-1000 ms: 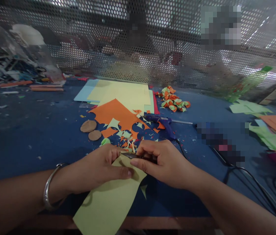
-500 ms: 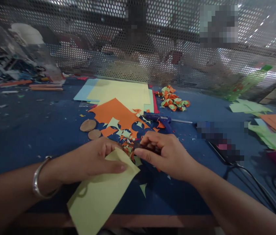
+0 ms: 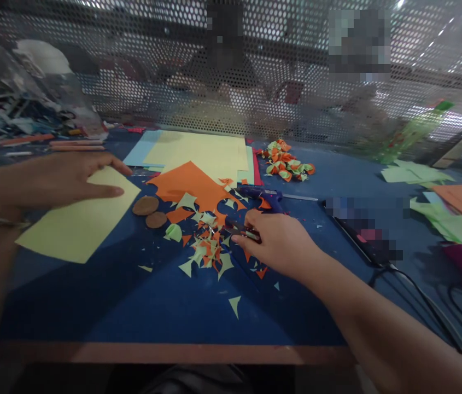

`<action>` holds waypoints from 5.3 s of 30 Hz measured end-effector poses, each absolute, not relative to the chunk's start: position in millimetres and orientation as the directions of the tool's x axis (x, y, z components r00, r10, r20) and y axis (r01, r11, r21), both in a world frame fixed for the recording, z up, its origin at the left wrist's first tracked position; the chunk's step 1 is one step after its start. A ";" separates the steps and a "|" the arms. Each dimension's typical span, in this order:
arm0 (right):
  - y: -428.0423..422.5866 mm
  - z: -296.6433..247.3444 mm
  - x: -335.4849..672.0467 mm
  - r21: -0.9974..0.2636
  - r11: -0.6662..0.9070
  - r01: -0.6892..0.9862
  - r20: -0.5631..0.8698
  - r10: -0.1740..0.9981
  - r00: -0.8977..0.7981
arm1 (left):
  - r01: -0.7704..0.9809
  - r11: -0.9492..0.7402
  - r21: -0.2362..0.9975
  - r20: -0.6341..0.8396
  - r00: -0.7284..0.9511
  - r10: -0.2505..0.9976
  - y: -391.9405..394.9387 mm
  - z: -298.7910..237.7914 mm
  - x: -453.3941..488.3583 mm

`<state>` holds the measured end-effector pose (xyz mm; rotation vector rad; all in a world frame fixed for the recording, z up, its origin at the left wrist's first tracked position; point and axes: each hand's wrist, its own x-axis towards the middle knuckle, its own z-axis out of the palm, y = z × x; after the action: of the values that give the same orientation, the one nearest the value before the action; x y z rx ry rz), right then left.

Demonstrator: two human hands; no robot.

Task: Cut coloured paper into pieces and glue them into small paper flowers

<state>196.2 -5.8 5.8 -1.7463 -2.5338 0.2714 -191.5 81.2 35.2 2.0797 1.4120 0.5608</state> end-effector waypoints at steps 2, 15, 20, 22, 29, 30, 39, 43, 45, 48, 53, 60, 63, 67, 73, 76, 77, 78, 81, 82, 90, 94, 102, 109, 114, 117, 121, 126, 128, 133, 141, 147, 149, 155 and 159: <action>-6.4 6.7 194.6 -0.115 0.355 0.928 -0.086 0.927 -0.365 | 0.902 -0.290 0.321 0.033 0.296 0.955 89.2 24.7 -200.1; -7.9 7.7 191.2 -0.019 0.358 0.933 -0.123 0.926 -0.358 | 0.669 -0.689 0.278 0.063 0.703 0.708 -1.9 11.3 -53.8; -8.1 5.2 192.8 -0.034 0.369 0.929 -0.101 0.923 -0.371 | 0.671 -0.699 0.247 0.067 0.708 0.703 4.1 1.1 -49.6; -8.2 5.5 192.7 -0.040 0.376 0.926 -0.091 0.921 -0.378 | 0.665 -0.708 0.236 0.061 0.717 0.694 6.6 0.3 -49.6; -9.0 9.1 188.7 -0.008 0.362 0.932 -0.104 0.927 -0.361 | 0.634 -0.636 0.440 0.151 0.646 0.749 5.8 5.2 -52.1; -9.2 9.4 188.3 0.000 0.362 0.932 -0.105 0.927 -0.360 | 0.634 -0.585 0.505 0.135 0.612 0.780 5.6 7.7 -52.9; -19.6 8.4 190.2 0.079 0.450 0.890 0.147 0.877 -0.457 | 0.513 -0.277 0.812 -0.050 0.534 0.844 4.7 17.3 -59.4; -30.0 9.7 186.9 -0.015 0.673 0.739 0.413 0.677 -0.609 | 0.454 -0.216 0.864 -0.095 0.571 0.816 5.8 10.8 -59.7; -33.0 9.5 184.9 -0.019 0.763 0.646 0.431 0.589 -0.683 | 0.435 -0.205 0.877 -0.107 0.592 0.798 6.4 8.1 -59.6; -32.9 6.4 183.0 -0.037 0.828 0.559 0.423 0.520 -0.742 | 0.454 -0.219 0.864 -0.122 0.609 0.783 6.6 6.9 -59.8; -28.7 1.3 179.2 -0.163 0.849 0.503 0.360 0.526 -0.771 | 0.493 -0.274 0.826 -0.116 0.624 0.773 5.5 8.9 -58.9; -31.9 7.9 174.2 -0.485 0.674 0.556 0.378 0.736 -0.562 | 0.220 -0.066 0.973 -0.054 0.497 0.866 3.7 12.9 -57.1; -33.6 8.8 173.6 -0.550 0.617 0.563 0.405 0.786 -0.467 | 0.130 0.061 0.990 -0.113 0.449 0.886 -0.8 10.6 -52.6; -33.7 5.3 172.3 -0.575 0.621 0.533 0.433 0.784 -0.446 | 0.065 0.137 0.988 -0.151 0.499 0.853 -8.8 1.4 -42.6; -29.6 -1.8 169.8 -0.526 0.737 0.423 0.544 0.675 -0.499 | -0.188 0.328 0.926 -0.197 0.501 0.843 -12.4 -3.6 -33.4; -27.5 -2.8 169.0 -0.487 0.780 0.394 0.593 0.626 -0.507 | -0.234 0.372 0.898 -0.226 0.480 0.848 -11.7 -2.1 -32.8; -27.1 -2.8 168.9 -0.479 0.786 0.391 0.597 0.619 -0.510 | -0.239 0.381 0.893 -0.235 0.473 0.849 -11.5 -1.7 -32.9; -26.8 -2.7 168.9 -0.475 0.789 0.390 0.599 0.615 -0.514 | -0.244 0.386 0.890 -0.241 0.467 0.851 -11.4 -1.5 -33.1; -26.4 -2.7 169.2 -0.476 0.788 0.391 0.587 0.615 -0.526 | -0.264 0.391 0.882 -0.239 0.463 0.853 -11.1 -1.6 -33.8; -26.5 -2.9 169.3 -0.478 0.786 0.392 0.581 0.617 -0.530 | -0.269 0.391 0.880 -0.238 0.463 0.854 -11.0 -1.8 -34.0; -26.2 -1.9 168.5 -0.503 0.760 0.413 0.563 0.650 -0.511 | -0.281 0.362 0.889 -0.199 0.475 0.857 -11.4 -3.5 -34.4; -25.6 -1.1 167.2 -0.540 0.737 0.407 0.550 0.675 -0.492 | -0.212 0.300 0.930 -0.165 0.489 0.856 -12.0 -7.2 -34.4; -24.6 -3.1 165.7 -0.583 0.713 0.390 0.519 0.696 -0.496 | -0.066 0.119 0.991 -0.068 0.521 0.851 -12.4 -7.5 -34.2; -25.0 -2.6 165.6 -0.599 0.706 0.377 0.514 0.700 -0.495 | -0.106 0.196 0.975 -0.105 0.557 0.824 -11.4 -12.5 -34.6; -22.3 -4.5 165.1 -0.582 0.723 0.372 0.515 0.682 -0.520 | -0.110 0.321 0.941 -0.200 0.582 0.788 -11.6 -8.7 -33.9; -22.1 -5.9 165.0 -0.579 0.734 0.356 0.526 0.670 -0.524 | -0.114 0.362 0.925 -0.238 0.570 0.787 -11.9 -6.0 -33.3; -23.6 -5.5 165.1 -0.556 0.756 0.346 0.553 0.647 -0.525 | -0.138 0.399 0.906 -0.263 0.556 0.788 -11.2 -6.7 -34.1; -24.6 -3.5 165.0 -0.537 0.767 0.352 0.575 0.638 -0.513 | -0.124 0.410 0.904 -0.281 0.549 0.787 -10.7 -8.2 -35.2; -25.1 -2.9 164.6 -0.531 0.770 0.353 0.586 0.635 -0.504 | -0.109 0.407 0.907 -0.287 0.550 0.785 -10.8 -8.1 -35.4; -28.2 -0.3 166.3 -0.570 0.669 0.477 0.562 0.741 -0.368 | -0.061 0.208 0.976 -0.150 0.498 0.854 -10.3 -9.7 -36.5; -25.7 2.8 172.5 -0.712 0.459 0.532 0.388 0.888 -0.247 | -0.040 0.001 0.999 0.017 0.463 0.886 -13.1 -11.8 -39.2; -19.8 4.0 167.2 -0.854 0.327 0.404 0.176 0.914 -0.367 | -0.003 -0.047 0.999 0.043 0.477 0.878 -15.0 -10.5 -39.1; -19.6 5.0 166.4 -0.894 0.266 0.361 0.113 0.913 -0.393 | 0.018 -0.047 0.999 0.032 0.491 0.871 -16.3 -9.9 -38.8; -21.0 4.1 167.6 -0.943 0.152 0.297 0.037 0.933 -0.359 | 0.014 0.040 0.999 -0.041 0.538 0.842 -18.3 -9.6 -38.3; -20.5 3.6 168.4 -0.928 0.202 0.313 0.089 0.936 -0.340 | -0.011 0.102 0.995 -0.079 0.554 0.829 -15.1 -9.3 -38.4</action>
<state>168.4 -20.5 3.6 -1.1705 -1.7843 1.1391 -38.4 -15.1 -9.3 1.3337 0.7871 0.7258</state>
